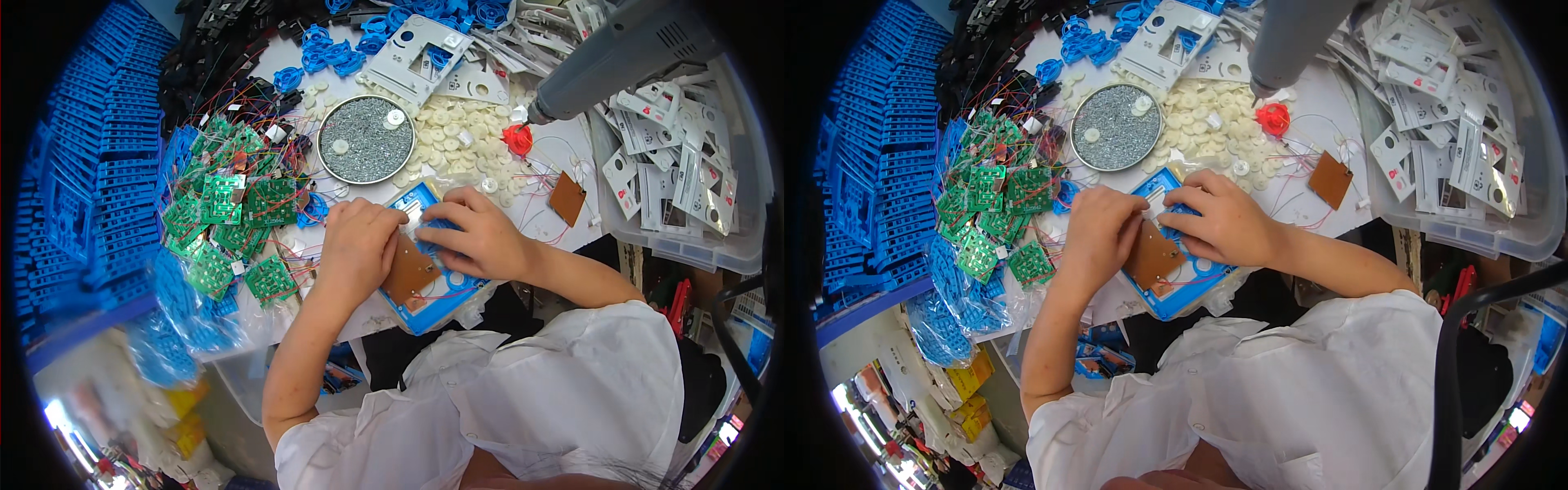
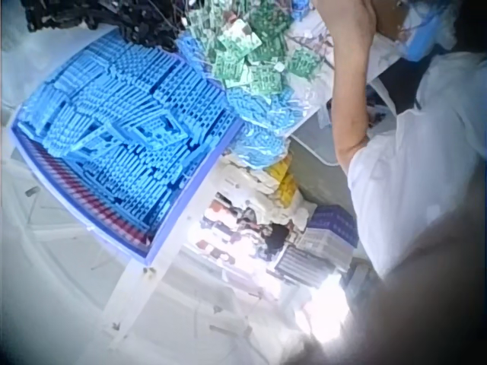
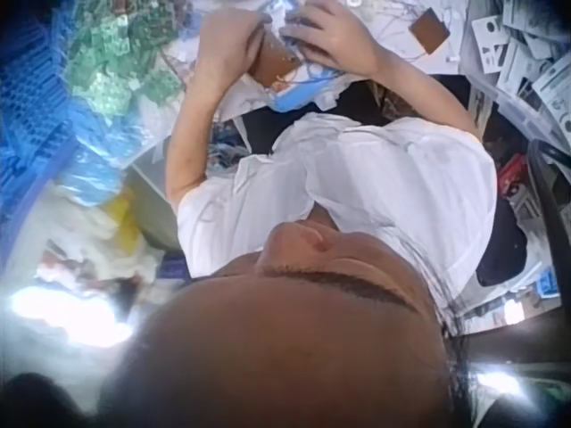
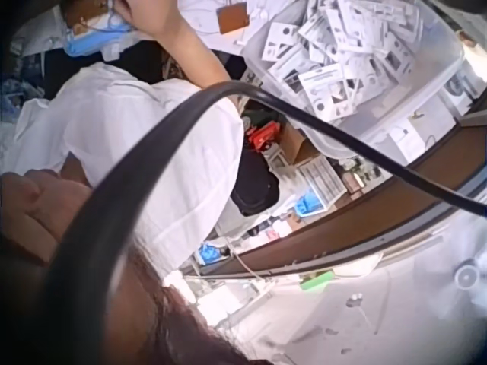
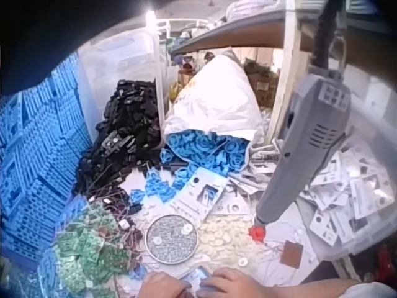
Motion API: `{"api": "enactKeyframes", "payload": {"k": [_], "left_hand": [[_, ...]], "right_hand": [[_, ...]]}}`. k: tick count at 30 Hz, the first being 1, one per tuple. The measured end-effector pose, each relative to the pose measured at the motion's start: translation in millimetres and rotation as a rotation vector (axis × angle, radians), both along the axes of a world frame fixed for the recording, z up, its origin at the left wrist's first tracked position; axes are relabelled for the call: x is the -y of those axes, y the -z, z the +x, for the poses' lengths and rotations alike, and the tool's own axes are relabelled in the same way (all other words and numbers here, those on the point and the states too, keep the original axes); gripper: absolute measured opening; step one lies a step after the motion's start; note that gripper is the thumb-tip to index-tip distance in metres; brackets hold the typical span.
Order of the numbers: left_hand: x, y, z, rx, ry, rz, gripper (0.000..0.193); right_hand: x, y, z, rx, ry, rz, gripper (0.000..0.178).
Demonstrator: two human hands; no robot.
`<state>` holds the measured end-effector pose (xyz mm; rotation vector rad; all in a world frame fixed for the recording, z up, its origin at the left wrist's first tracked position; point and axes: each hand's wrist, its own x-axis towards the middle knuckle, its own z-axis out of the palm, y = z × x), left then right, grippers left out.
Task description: Assembling electronic components into a plastic frame using a power screwdriver.
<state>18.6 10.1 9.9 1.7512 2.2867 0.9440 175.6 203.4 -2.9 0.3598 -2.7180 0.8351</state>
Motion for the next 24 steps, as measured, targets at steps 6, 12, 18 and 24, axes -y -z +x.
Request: {"api": "enactKeyframes", "payload": {"k": [6, 12, 18, 24], "left_hand": [[-5, -9, -12, -0.035, 0.071, -0.102, 0.011], [-6, -14, -18, 0.046, 0.043, -0.094, 0.009], [8, -35, -26, 0.299, -0.065, -0.147, 0.006], [10, -36, -23, 0.462, -0.152, -0.164, 0.007]], "right_hand": [[0, 2, 1, -0.011, 0.022, -0.045, 0.041], [2, 0, 0, -0.034, 0.027, -0.048, 0.034], [2, 1, -4, -0.035, 0.002, -0.031, 0.038], [3, 4, -5, -0.044, 0.001, -0.009, 0.038]]}}
